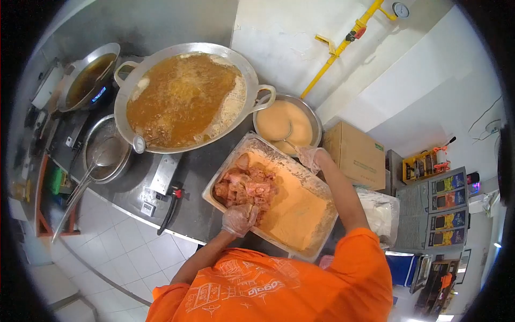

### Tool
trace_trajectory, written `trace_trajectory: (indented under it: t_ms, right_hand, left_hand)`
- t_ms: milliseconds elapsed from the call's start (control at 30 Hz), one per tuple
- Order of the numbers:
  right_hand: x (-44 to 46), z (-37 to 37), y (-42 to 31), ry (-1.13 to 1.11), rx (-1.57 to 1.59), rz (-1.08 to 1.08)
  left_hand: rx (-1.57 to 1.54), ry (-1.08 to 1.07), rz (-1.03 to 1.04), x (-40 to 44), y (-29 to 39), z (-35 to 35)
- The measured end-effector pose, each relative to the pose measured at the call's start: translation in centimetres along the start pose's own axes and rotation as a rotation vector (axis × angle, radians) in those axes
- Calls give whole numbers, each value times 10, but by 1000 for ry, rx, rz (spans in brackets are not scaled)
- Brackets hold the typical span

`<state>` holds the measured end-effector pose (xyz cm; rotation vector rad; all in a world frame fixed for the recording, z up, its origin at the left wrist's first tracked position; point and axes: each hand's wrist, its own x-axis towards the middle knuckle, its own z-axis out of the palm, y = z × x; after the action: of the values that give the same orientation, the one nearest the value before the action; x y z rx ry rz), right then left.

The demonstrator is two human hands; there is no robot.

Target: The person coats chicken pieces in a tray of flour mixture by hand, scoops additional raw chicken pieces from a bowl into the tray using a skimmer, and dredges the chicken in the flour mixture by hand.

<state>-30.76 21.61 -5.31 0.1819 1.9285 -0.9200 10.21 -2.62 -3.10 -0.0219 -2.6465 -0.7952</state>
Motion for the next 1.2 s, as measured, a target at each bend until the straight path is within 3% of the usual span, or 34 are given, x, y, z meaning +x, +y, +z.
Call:
trace_trajectory:
  t_ms: [67,233,333,400,433,500,533,600,633,700,733,833,933,1067,1167,1200]
  right_hand:
    - [-30,22,-18,46,-4,-8]
    - [-72,54,-27,154,8,-85]
    - [-67,56,-12,80,283,-149]
    - [-22,40,25,126,-137,-527]
    - [2,31,45,128,-131,-527]
    - [25,21,68,204,-483,-759]
    - [22,18,71,205,-481,-758]
    - [-43,28,42,649,-1103,-543]
    - [-89,39,16,650,-1103,-540]
    - [-165,56,-34,767,-670,-157]
    - [-171,52,-38,768,-669,-154]
    - [-167,38,-37,1040,-711,-310]
    - [-151,27,-44,992,-835,-169]
    - [-99,17,-26,986,-734,-157]
    - [-54,-2,-9,849,-889,-224]
    - [-53,-5,-15,708,-1023,-214]
  left_hand:
    - [-90,-99,-99,4,7,-14]
    - [-28,-52,-44,10,11,-17]
    - [-9,-29,20,6,6,-9]
    - [-14,-29,37,6,7,-10]
    - [-20,-40,10,8,9,-14]
    - [-27,-53,-16,10,12,-17]
    - [3,-73,-11,10,12,-17]
    - [31,-93,-6,8,10,-15]
    - [98,-43,108,4,4,-9]
    - [162,5,225,-1,-3,4]
    - [107,5,148,-3,-6,10]
    - [27,-9,31,3,2,0]
    - [-2,-19,-1,8,10,-12]
    - [-15,-28,-23,11,15,-18]
    - [-18,-5,-28,12,15,-17]
    - [-18,-7,-29,11,14,-15]
